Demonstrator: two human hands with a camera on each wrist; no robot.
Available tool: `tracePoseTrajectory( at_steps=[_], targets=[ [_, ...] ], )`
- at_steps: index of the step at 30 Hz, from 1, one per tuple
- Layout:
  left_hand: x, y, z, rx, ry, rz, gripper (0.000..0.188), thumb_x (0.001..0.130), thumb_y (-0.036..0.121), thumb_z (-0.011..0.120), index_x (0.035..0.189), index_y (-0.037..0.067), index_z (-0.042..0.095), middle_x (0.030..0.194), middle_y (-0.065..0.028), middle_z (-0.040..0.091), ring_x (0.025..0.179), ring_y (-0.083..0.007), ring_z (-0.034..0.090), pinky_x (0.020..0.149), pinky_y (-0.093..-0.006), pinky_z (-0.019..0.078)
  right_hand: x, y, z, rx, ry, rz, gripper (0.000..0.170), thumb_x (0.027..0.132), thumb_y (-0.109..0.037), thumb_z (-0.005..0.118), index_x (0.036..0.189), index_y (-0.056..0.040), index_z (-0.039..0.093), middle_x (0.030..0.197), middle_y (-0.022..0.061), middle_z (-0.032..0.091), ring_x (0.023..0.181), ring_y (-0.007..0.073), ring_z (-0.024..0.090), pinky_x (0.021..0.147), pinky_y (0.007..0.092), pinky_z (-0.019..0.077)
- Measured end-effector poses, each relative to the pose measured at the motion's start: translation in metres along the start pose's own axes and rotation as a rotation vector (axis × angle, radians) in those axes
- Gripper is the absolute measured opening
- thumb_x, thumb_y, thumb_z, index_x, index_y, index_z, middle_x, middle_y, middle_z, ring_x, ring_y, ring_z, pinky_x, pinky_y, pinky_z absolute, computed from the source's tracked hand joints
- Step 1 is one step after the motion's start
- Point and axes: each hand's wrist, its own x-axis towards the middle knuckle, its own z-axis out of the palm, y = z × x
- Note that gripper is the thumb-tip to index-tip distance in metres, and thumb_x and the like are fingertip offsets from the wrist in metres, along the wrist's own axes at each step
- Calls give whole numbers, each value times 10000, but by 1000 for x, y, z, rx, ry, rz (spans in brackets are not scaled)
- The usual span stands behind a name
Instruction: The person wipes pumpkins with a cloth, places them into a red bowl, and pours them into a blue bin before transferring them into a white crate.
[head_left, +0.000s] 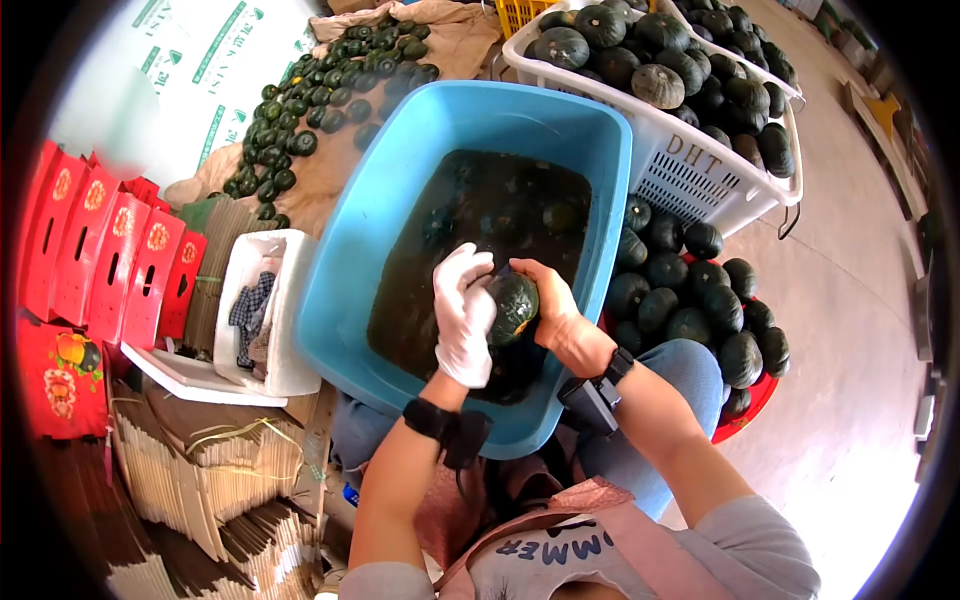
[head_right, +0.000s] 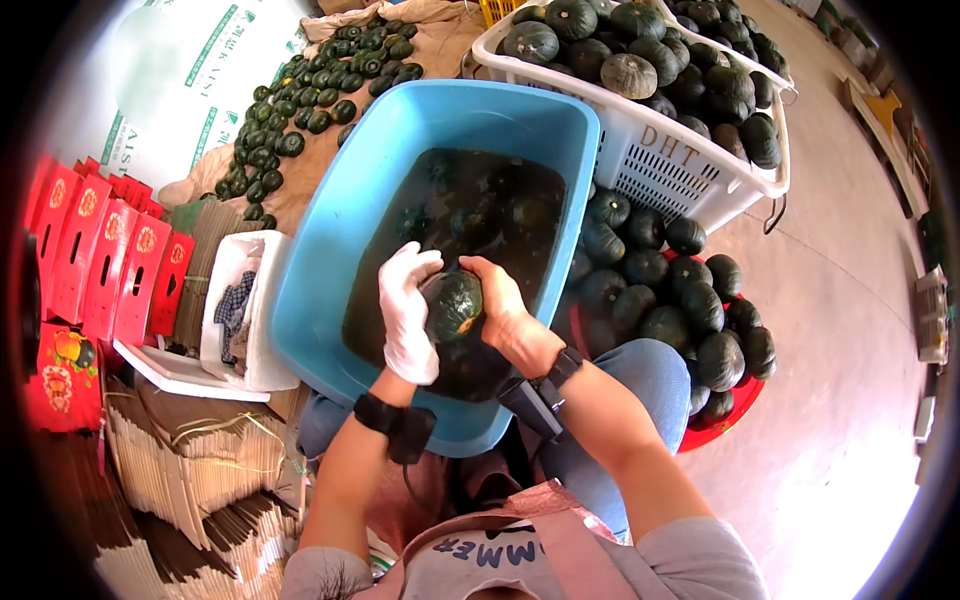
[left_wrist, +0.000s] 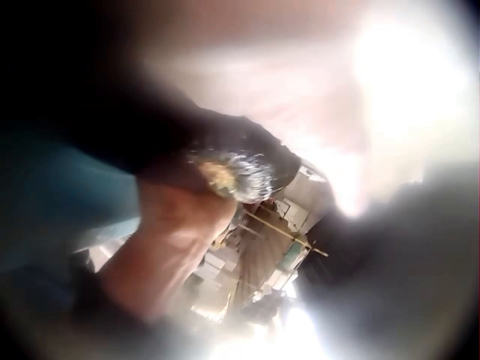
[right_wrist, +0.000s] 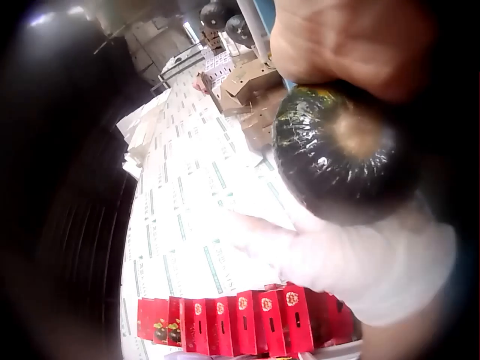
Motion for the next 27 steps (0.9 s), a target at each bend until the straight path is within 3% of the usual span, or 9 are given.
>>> tracePoseTrajectory(
  at_steps=[2, 5, 12, 13, 17, 20, 21, 22, 27],
  targets=[
    [-15, 11, 5, 40, -74, 76, 788, 706, 99, 814, 1381, 25, 415, 1333, -129, 486, 1187, -203, 529, 1057, -348, 418, -8, -12, 7, 61, 12, 40, 246, 901, -347, 651, 853, -106, 638, 777, 31, 659, 743, 188, 638, 756, 359, 525],
    [-17, 5, 9, 52, -67, -239, 666, 708, -4, 834, 1293, 35, 518, 1224, -63, 606, 1093, -145, 592, 961, -308, 495, -10, -15, 7, 148, -108, 16, 310, 941, -386, 596, 829, -103, 653, 811, 52, 679, 746, 194, 643, 767, 339, 518],
    [-10, 2, -1, 165, -76, -334, 538, 719, 33, 861, 1182, 27, 588, 1126, -48, 660, 1008, -132, 635, 912, -292, 529, -19, -17, 9, -457, -5, -337, 564, 987, -545, 484, 932, -25, 695, 918, 35, 699, 853, 138, 633, 837, 302, 484],
    [-12, 2, -1, 57, -63, -362, 556, 708, 62, 881, 1179, 26, 587, 1127, -50, 661, 1011, -134, 635, 914, -292, 529, -22, -14, 11, -530, 57, -404, 686, 990, -587, 420, 916, 55, 651, 910, 171, 708, 907, 291, 671, 868, 361, 468],
    [-13, -2, -11, 342, -47, -269, 612, 687, 112, 902, 1192, 18, 569, 1118, -64, 671, 1005, -142, 641, 915, -303, 528, -40, -8, 13, -1001, 112, -691, 534, 1036, -441, 401, 974, 59, 579, 889, 358, 605, 859, 501, 621, 758, 463, 499],
    [-21, -8, -15, 633, -25, -107, 658, 662, 187, 906, 1193, 29, 552, 1046, -133, 697, 961, -213, 689, 872, -333, 544, -38, 2, 0, -1248, 91, -818, 465, 1054, -353, 362, 1005, 56, 577, 840, 346, 614, 801, 504, 625, 674, 509, 506],
    [-19, -6, -18, 707, -26, -70, 646, 642, 180, 897, 1171, 51, 550, 1023, -152, 693, 950, -274, 697, 855, -357, 547, -36, 10, -5, -1545, 27, -1153, 453, 1060, -293, 330, 987, 93, 554, 781, 354, 600, 778, 512, 620, 604, 546, 497],
    [-16, -6, -22, 710, -26, -75, 646, 642, 180, 897, 1171, 51, 550, 1023, -152, 693, 950, -274, 697, 855, -357, 547, -42, 14, -5, -1288, 45, -840, 509, 1058, -343, 348, 963, 119, 541, 757, 363, 601, 755, 511, 625, 584, 544, 501],
    [6, -5, -44, 909, -50, -198, 524, 664, 202, 863, 1092, 62, 596, 965, -148, 698, 898, -315, 698, 801, -394, 561, -56, 13, 3, -1495, -117, -481, 691, 952, -589, 503, 895, 97, 558, 816, 380, 624, 837, 501, 647, 730, 528, 532]
  ],
)
